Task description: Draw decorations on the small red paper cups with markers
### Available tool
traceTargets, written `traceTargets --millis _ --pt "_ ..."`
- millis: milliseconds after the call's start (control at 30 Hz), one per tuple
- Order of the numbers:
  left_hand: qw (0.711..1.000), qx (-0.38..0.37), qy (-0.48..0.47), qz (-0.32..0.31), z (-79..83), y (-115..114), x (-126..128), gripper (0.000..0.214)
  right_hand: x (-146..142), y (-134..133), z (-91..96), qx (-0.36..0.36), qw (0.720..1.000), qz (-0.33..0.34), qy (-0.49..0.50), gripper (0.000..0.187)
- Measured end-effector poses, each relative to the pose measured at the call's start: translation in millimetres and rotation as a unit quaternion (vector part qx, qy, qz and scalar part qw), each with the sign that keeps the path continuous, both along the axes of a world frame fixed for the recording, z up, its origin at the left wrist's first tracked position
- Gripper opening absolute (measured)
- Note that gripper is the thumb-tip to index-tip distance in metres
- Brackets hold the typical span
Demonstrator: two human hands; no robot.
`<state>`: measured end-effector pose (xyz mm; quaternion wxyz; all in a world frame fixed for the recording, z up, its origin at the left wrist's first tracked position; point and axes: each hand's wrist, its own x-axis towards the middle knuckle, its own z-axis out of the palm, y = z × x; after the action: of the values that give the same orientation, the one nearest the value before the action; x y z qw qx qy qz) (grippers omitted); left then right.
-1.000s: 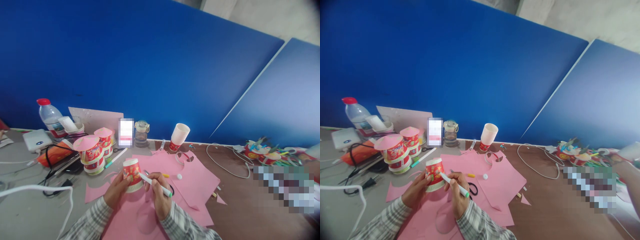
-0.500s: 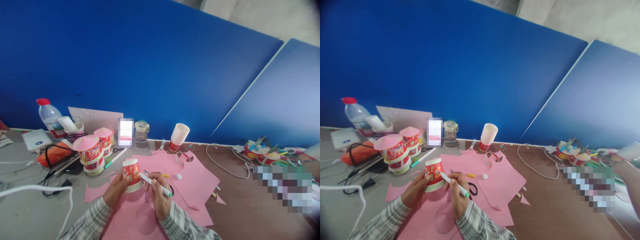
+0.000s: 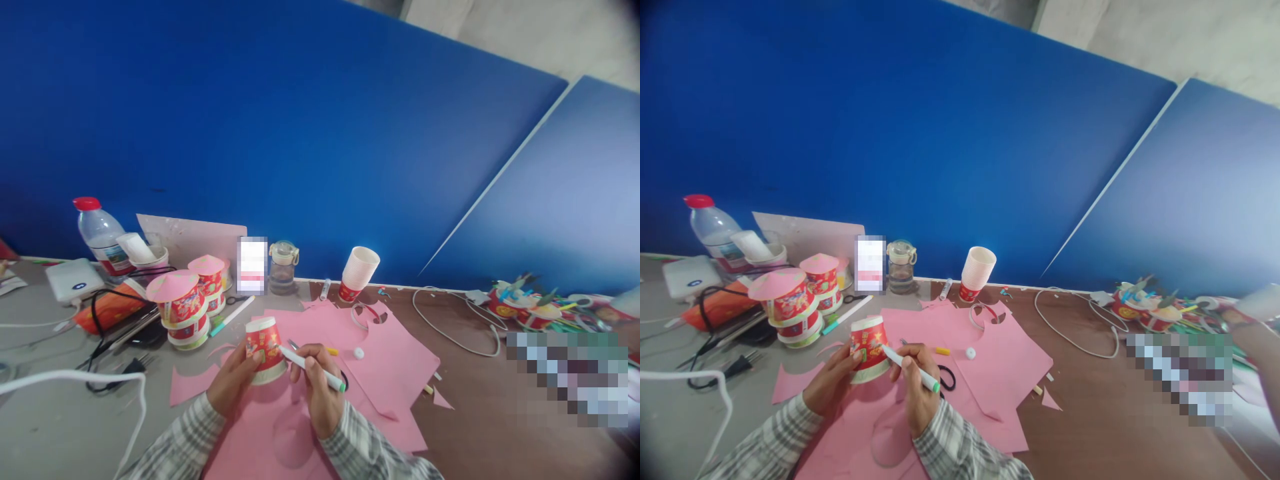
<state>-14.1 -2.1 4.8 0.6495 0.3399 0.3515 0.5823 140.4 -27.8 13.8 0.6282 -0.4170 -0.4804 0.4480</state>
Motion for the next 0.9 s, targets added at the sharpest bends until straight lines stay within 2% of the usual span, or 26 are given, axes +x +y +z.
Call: traceTargets --millis 300,533,700,900 --pt "1.000 0.008 0.028 -0.001 -3.2 0.5 -0.7 0.035 -2.5 -0.7 7.2 0.029 1.000 0.003 0.003 0.029" --pt "0.999 0.002 0.036 0.003 -5.4 1.2 -1.6 0.034 -3.1 0.8 5.0 0.030 0.999 0.015 0.008 0.028" --pt "0.999 0.012 0.033 -0.003 -2.7 0.6 -0.8 0.033 -3.1 1.2 6.4 0.027 0.999 -0.007 0.018 0.028" --pt "0.999 0.008 0.031 -0.004 -2.7 0.4 -0.7 0.034 -3.0 0.5 5.6 0.030 0.999 0.012 0.013 0.027"
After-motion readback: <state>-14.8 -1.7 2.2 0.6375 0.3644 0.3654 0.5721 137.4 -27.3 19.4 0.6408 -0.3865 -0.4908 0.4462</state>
